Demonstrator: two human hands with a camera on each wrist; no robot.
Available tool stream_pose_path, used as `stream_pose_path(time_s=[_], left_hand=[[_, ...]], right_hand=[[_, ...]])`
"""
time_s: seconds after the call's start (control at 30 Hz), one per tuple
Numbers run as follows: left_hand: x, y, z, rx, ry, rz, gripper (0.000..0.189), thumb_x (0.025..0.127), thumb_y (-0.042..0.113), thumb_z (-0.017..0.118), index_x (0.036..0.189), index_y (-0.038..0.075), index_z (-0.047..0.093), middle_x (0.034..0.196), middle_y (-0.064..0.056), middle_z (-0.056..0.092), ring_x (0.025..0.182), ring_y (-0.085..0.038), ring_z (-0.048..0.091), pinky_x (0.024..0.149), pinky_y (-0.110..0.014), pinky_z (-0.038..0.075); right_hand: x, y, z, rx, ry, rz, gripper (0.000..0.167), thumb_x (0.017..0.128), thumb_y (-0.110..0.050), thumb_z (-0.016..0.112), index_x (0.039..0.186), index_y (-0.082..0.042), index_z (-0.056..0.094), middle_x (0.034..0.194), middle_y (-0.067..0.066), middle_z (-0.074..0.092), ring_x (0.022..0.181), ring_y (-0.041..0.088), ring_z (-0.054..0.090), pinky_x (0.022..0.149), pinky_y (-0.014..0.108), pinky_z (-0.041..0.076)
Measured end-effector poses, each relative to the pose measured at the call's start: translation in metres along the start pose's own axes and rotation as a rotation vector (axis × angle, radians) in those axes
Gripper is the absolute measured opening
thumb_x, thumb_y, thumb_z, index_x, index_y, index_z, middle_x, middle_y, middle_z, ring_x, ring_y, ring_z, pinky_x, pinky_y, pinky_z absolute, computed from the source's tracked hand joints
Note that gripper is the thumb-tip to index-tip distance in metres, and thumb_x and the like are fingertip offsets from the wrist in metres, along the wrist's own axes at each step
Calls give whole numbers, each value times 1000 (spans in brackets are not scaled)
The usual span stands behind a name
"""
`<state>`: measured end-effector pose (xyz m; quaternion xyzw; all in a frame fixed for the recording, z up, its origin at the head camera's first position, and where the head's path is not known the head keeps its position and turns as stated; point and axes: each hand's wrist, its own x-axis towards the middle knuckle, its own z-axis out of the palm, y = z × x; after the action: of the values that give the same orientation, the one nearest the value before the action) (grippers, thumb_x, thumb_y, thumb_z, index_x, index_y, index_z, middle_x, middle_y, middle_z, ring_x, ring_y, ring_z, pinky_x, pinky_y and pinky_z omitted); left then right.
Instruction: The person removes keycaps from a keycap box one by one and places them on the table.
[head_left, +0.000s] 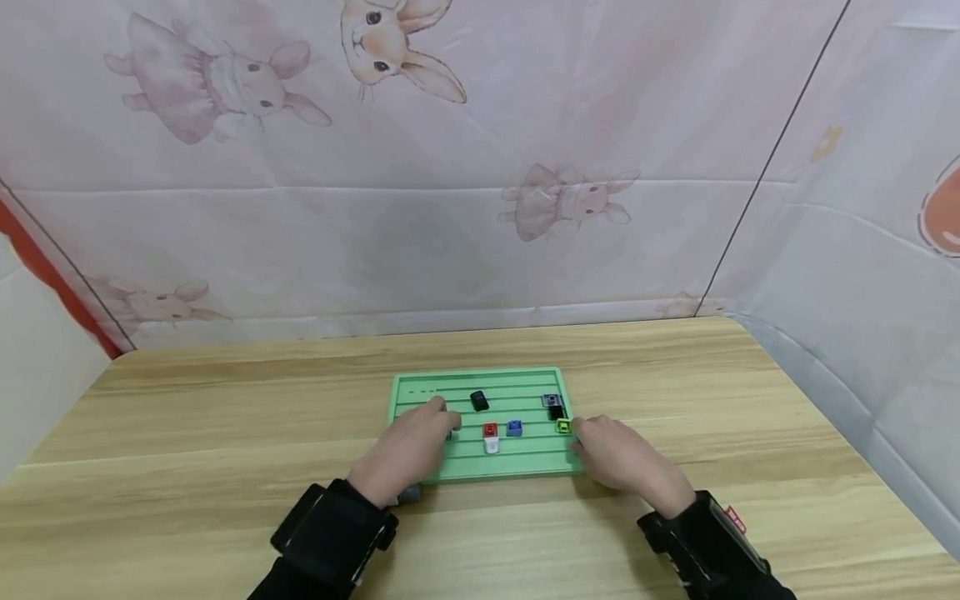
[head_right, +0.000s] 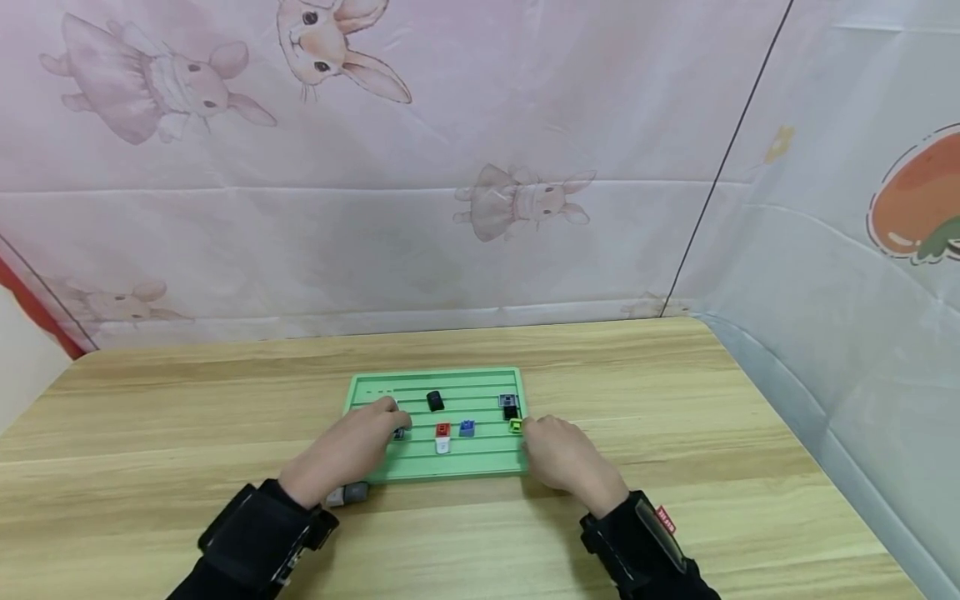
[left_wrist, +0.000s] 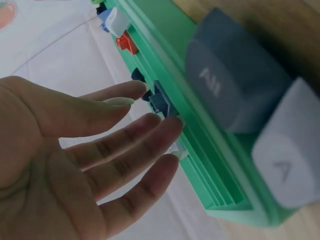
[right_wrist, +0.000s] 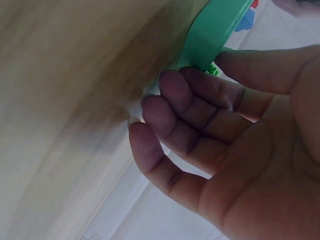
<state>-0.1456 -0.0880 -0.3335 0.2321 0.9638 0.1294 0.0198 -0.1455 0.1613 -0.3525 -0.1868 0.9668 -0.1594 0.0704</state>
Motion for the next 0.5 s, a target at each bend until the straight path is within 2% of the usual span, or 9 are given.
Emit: stream_pose_path(time_s=[0.13, 0.5], left_hand=[[0, -1, 2, 7, -23, 9, 27, 82, -15, 51, 99, 0, 66, 83, -7, 51, 65, -14, 41, 59, -27, 40], [1, -2, 4, 1, -13, 24, 25, 80, -17, 52, 94, -3, 67, 84, -9, 54, 68, -14, 46, 62, -28, 43]], right_hand=[[0, 0, 0, 4, 0, -2, 6, 88, -2, 54, 87, 4, 57, 63, 2, 46, 52, 12, 41, 47, 25, 33], [-1, -1, -1, 11, 0, 0, 6, 88, -1, 54, 87, 4, 58, 63, 2, 46, 51, 12, 41, 46, 25, 33]])
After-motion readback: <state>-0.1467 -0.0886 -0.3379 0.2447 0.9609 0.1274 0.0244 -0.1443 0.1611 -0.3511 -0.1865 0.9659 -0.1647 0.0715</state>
